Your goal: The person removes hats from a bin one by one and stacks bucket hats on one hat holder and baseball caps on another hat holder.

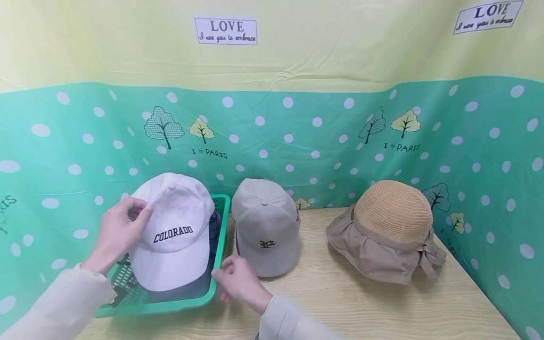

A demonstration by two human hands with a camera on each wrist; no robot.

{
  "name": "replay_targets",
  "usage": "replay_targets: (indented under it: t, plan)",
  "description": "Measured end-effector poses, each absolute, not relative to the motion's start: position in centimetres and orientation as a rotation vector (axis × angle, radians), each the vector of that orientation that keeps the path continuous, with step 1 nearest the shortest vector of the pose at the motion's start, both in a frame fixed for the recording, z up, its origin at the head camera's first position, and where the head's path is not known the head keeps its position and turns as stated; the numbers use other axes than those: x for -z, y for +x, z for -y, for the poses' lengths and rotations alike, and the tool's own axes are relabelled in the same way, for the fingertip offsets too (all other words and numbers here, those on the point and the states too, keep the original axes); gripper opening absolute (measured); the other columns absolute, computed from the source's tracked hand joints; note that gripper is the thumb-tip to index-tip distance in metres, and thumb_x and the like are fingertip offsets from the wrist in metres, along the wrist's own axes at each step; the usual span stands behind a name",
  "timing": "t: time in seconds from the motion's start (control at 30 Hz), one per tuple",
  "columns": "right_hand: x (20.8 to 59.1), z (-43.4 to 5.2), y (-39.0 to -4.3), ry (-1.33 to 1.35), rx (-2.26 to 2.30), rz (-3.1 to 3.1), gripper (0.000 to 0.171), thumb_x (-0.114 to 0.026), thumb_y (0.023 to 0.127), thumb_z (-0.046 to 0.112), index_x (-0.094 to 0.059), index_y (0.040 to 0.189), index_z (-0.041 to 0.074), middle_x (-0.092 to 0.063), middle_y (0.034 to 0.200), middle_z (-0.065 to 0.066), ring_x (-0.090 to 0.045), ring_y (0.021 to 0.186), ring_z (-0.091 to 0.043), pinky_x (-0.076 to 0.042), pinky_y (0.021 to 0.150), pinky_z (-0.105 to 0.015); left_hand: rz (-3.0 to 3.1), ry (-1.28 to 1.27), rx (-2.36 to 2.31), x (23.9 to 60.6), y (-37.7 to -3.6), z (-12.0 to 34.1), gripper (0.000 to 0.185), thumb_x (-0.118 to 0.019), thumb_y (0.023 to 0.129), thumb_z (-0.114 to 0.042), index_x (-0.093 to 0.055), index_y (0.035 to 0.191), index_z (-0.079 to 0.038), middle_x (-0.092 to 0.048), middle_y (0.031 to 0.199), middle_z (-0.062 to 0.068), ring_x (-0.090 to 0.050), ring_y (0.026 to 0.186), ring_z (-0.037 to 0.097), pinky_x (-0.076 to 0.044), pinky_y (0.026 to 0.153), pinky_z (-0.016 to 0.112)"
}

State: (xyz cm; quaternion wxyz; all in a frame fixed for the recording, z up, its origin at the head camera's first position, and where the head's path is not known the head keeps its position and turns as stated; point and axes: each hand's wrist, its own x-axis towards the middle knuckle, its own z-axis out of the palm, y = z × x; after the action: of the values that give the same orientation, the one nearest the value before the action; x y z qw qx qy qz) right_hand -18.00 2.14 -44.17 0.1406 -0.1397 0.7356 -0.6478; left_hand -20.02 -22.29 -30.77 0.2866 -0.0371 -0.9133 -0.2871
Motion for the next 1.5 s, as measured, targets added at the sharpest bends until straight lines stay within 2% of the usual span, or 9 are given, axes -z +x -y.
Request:
replay_targets:
  t: [0.17,0.3,0.4,0.57,0.7,1.0,1.17,1.37,1.5]
  plan:
    - [43.5,-2.3,-18.5,-0.388,1.959,-2.161,0.034,-0.059,0.095,0.031,-0.054,0.109,0.001,-0.061,0.075,-0.010,-0.061,0.054,-0.026,-0.054,0.051,-0.046,2.449,-0.101,0.894,29.7,-18.9,21.5,0.021,-0.057,0.095,-0.019,-0.062,0.094,0.002,-0.060,0.083,0.014,-0.053,0.073,0.023,-0.045,0.054,0.022]
    - [42.9,-2.4,-18.8,-0.370,2.076,-2.099,0.035,-0.054,0.097,0.033,-0.056,0.107,0.000,-0.061,0.074,-0.008,-0.059,0.057,-0.021,-0.054,0.053,-0.045,2.520,-0.064,1.031,29.3,-18.2,21.0,0.029,-0.055,0.097,-0.025,-0.062,0.100,0.002,-0.060,0.088,0.015,-0.052,0.076,0.022,-0.047,0.056,0.024]
    - [42.7,-2.5,-18.8,-0.361,2.165,-1.952,0.032,-0.052,0.098,0.028,-0.056,0.107,-0.002,-0.057,0.073,-0.005,-0.058,0.060,-0.017,-0.053,0.055,-0.039,2.574,-0.019,1.110,29.4,-17.9,20.8,0.031,-0.053,0.098,-0.028,-0.061,0.103,0.002,-0.059,0.090,0.014,-0.051,0.078,0.022,-0.048,0.057,0.025]
    - [42.1,-3.0,-18.4,-0.357,2.292,-1.600,0.020,-0.050,0.097,0.014,-0.052,0.106,-0.004,-0.061,0.081,-0.006,-0.063,0.070,-0.015,-0.052,0.060,-0.028,2.591,0.042,1.158,30.1,-17.6,20.9,0.033,-0.054,0.097,-0.029,-0.061,0.104,0.003,-0.058,0.091,0.014,-0.051,0.079,0.021,-0.048,0.058,0.024]
    - [41.2,-3.6,-18.2,-0.427,2.337,-1.453,0.018,-0.049,0.099,0.013,-0.050,0.108,-0.003,-0.065,0.087,-0.006,-0.064,0.073,-0.012,-0.050,0.059,-0.024,2.570,0.075,1.164,31.0,-17.4,21.3,0.033,-0.055,0.097,-0.029,-0.061,0.106,0.003,-0.059,0.094,0.014,-0.051,0.081,0.021,-0.048,0.059,0.022]
    - [39.1,-5.1,-17.9,-0.525,2.361,-1.404,0.020,-0.045,0.102,0.015,-0.047,0.113,-0.002,-0.065,0.096,-0.007,-0.067,0.084,-0.015,-0.055,0.069,-0.028,2.498,0.103,1.206,32.8,-16.1,22.2,0.033,-0.052,0.098,-0.032,-0.061,0.106,-0.001,-0.063,0.094,0.012,-0.055,0.077,0.014,-0.046,0.062,0.019]
    - [38.3,-5.7,-18.1,-0.520,2.411,-1.379,0.014,-0.045,0.102,0.014,-0.048,0.109,0.002,-0.065,0.097,-0.006,-0.066,0.085,-0.014,-0.055,0.071,-0.028,2.508,0.160,1.151,34.2,-15.1,21.5,0.025,-0.052,0.099,-0.025,-0.059,0.101,-0.001,-0.061,0.094,0.012,-0.053,0.078,0.016,-0.044,0.063,0.021]
    - [37.7,-6.3,-18.1,-0.515,2.450,-1.359,0.011,-0.045,0.101,0.014,-0.049,0.107,0.005,-0.065,0.096,-0.004,-0.066,0.084,-0.013,-0.055,0.071,-0.029,2.521,0.148,1.505,35.6,-14.4,20.3,0.036,-0.047,0.101,-0.026,-0.049,0.122,0.004,-0.060,0.101,0.016,-0.059,0.078,0.015,-0.052,0.065,0.026]
    - [37.5,-7.0,-18.0,-0.549,2.447,-1.411,0.007,-0.048,0.099,0.011,-0.050,0.102,0.005,-0.066,0.090,-0.002,-0.066,0.078,-0.012,-0.054,0.067,-0.027,2.388,0.018,1.829,35.7,-14.4,19.9,0.036,-0.053,0.099,-0.017,-0.044,0.126,0.005,-0.063,0.096,0.007,-0.059,0.076,0.012,-0.052,0.069,0.025]
